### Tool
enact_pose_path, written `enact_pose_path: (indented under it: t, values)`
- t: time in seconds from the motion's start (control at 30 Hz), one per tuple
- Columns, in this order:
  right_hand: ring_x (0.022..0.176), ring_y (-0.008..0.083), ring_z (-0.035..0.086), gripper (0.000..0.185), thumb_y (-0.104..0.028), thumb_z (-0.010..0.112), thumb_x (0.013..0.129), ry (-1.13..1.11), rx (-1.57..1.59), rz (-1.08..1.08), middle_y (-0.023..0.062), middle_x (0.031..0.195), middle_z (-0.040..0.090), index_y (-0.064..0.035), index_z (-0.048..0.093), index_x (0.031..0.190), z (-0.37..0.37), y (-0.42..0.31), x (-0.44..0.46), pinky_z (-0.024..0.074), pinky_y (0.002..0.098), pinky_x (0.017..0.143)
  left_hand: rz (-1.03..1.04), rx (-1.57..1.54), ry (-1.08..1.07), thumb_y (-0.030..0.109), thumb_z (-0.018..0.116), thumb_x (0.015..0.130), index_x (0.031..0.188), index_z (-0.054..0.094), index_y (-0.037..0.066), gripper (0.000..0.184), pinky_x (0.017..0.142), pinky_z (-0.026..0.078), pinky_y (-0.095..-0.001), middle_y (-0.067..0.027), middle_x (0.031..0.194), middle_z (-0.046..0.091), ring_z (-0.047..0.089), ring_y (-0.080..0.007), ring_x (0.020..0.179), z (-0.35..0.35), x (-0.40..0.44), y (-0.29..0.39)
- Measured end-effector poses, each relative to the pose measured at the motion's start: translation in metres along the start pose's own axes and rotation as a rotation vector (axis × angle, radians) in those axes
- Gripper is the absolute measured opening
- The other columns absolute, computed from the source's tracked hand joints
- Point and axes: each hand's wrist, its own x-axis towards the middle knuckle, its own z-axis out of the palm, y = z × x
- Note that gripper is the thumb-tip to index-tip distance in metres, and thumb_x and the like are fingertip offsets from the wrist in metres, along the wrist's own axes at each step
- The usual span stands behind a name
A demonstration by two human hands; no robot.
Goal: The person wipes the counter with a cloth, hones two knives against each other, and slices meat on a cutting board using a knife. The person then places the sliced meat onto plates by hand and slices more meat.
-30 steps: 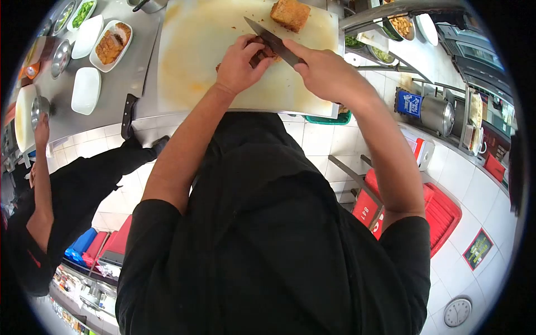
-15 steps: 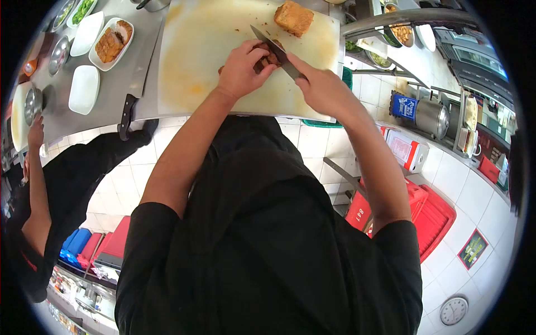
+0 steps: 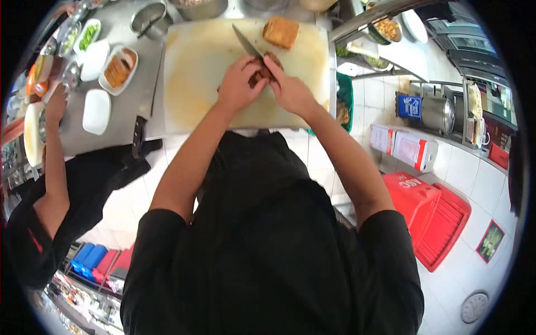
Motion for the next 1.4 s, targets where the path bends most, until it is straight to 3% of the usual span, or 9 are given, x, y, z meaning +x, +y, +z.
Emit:
enact_pose_path:
  t: [0.13, 0.3, 0.5, 0.7, 0.9, 1.0, 1.1, 1.33, 1.4]
  values:
    - [0.092, 0.0506, 0.070, 0.065, -0.019, 0.060, 0.103, 0.090, 0.145, -0.133, 0.0288, 0.106, 0.073, -0.0254, 0.037, 0.164, -0.027, 0.001, -0.019, 0.0560, 0.0567, 0.084, 0.040, 0.142, 0.123, 0.028, 0.086, 0.082, 0.120, 0.069, 0.008, 0.046, 0.104, 0.049, -0.0474, -0.0194, 0.135, 0.062, 0.059, -0.0402, 0.126, -0.038, -0.008, 0.024]
    - [0.093, 0.0506, 0.070, 0.066, -0.018, 0.060, 0.103, 0.083, 0.300, -0.131, 0.0280, 0.107, 0.073, -0.0251, 0.037, 0.164, -0.052, -0.041, -0.091, 0.0564, 0.0563, 0.084, -0.195, 0.226, 0.149, 0.034, 0.086, 0.082, 0.122, 0.068, 0.005, 0.053, 0.101, 0.048, -0.0518, -0.0212, 0.127, 0.061, 0.058, -0.0409, 0.119, -0.062, -0.069, 0.021]
    - [0.100, 0.0509, 0.069, 0.065, -0.018, 0.059, 0.103, -0.157, 0.230, 0.096, 0.0298, 0.103, 0.073, -0.0250, 0.038, 0.164, 0.001, -0.047, -0.091, 0.0542, 0.0529, 0.089, -0.315, 0.293, 0.099, 0.042, 0.086, 0.082, 0.131, 0.062, 0.007, 0.064, 0.098, 0.046, -0.0511, -0.0180, 0.120, 0.061, 0.057, -0.0378, 0.116, -0.047, -0.086, 0.032]
    - [0.100, 0.0489, 0.071, 0.066, -0.014, 0.060, 0.103, 0.006, 0.225, 0.071, 0.0294, 0.104, 0.074, -0.0239, 0.038, 0.164, 0.006, -0.027, -0.079, 0.0553, 0.0496, 0.089, -0.291, 0.334, 0.099, 0.041, 0.087, 0.078, 0.135, 0.059, 0.010, 0.070, 0.098, 0.046, -0.0498, -0.0170, 0.122, 0.061, 0.058, -0.0358, 0.117, -0.041, -0.068, 0.032]
    - [0.100, 0.0468, 0.073, 0.065, -0.014, 0.061, 0.103, 0.097, 0.182, 0.139, 0.0270, 0.108, 0.075, -0.0247, 0.041, 0.163, -0.007, -0.021, -0.075, 0.0571, 0.0470, 0.088, -0.178, 0.249, -0.099, 0.033, 0.084, 0.078, 0.133, 0.059, 0.010, 0.065, 0.101, 0.047, -0.0485, -0.0158, 0.126, 0.061, 0.058, -0.0362, 0.121, -0.051, -0.047, 0.013]
    - [0.101, 0.0471, 0.072, 0.065, -0.014, 0.061, 0.103, 0.024, 0.131, 0.173, 0.0274, 0.108, 0.075, -0.0249, 0.041, 0.163, -0.017, -0.028, -0.079, 0.0565, 0.0482, 0.089, -0.120, 0.258, -0.180, 0.030, 0.082, 0.078, 0.131, 0.060, 0.011, 0.060, 0.101, 0.047, -0.0476, -0.0134, 0.127, 0.061, 0.059, -0.0342, 0.122, -0.063, -0.040, 0.009]
    - [0.085, 0.0490, 0.070, 0.063, -0.022, 0.058, 0.104, 0.045, 0.036, 0.063, 0.0242, 0.095, 0.075, -0.0267, 0.038, 0.164, -0.008, -0.031, -0.093, 0.0554, 0.0558, 0.079, -0.105, 0.256, -0.203, 0.027, 0.080, 0.079, 0.131, 0.059, 0.013, 0.058, 0.100, 0.047, -0.0471, -0.0123, 0.126, 0.061, 0.059, -0.0339, 0.121, -0.063, -0.041, 0.006]
    - [0.091, 0.0508, 0.070, 0.064, -0.022, 0.057, 0.104, -0.082, 0.020, 0.104, 0.0274, 0.103, 0.074, -0.0252, 0.036, 0.164, -0.009, -0.083, -0.120, 0.0545, 0.0574, 0.086, -0.083, 0.202, -0.234, 0.032, 0.086, 0.078, 0.130, 0.060, 0.012, 0.061, 0.104, 0.045, -0.0459, -0.0116, 0.133, 0.060, 0.058, -0.0328, 0.125, -0.086, -0.062, -0.011]
    - [0.087, 0.0498, 0.070, 0.063, -0.022, 0.057, 0.104, -0.088, -0.038, 0.071, 0.0272, 0.094, 0.074, -0.0239, 0.037, 0.164, -0.007, -0.095, -0.119, 0.0543, 0.0579, 0.081, -0.070, 0.189, -0.202, 0.033, 0.086, 0.079, 0.129, 0.061, 0.012, 0.060, 0.104, 0.044, -0.0454, -0.0112, 0.134, 0.060, 0.057, -0.0323, 0.125, -0.088, -0.066, -0.011]
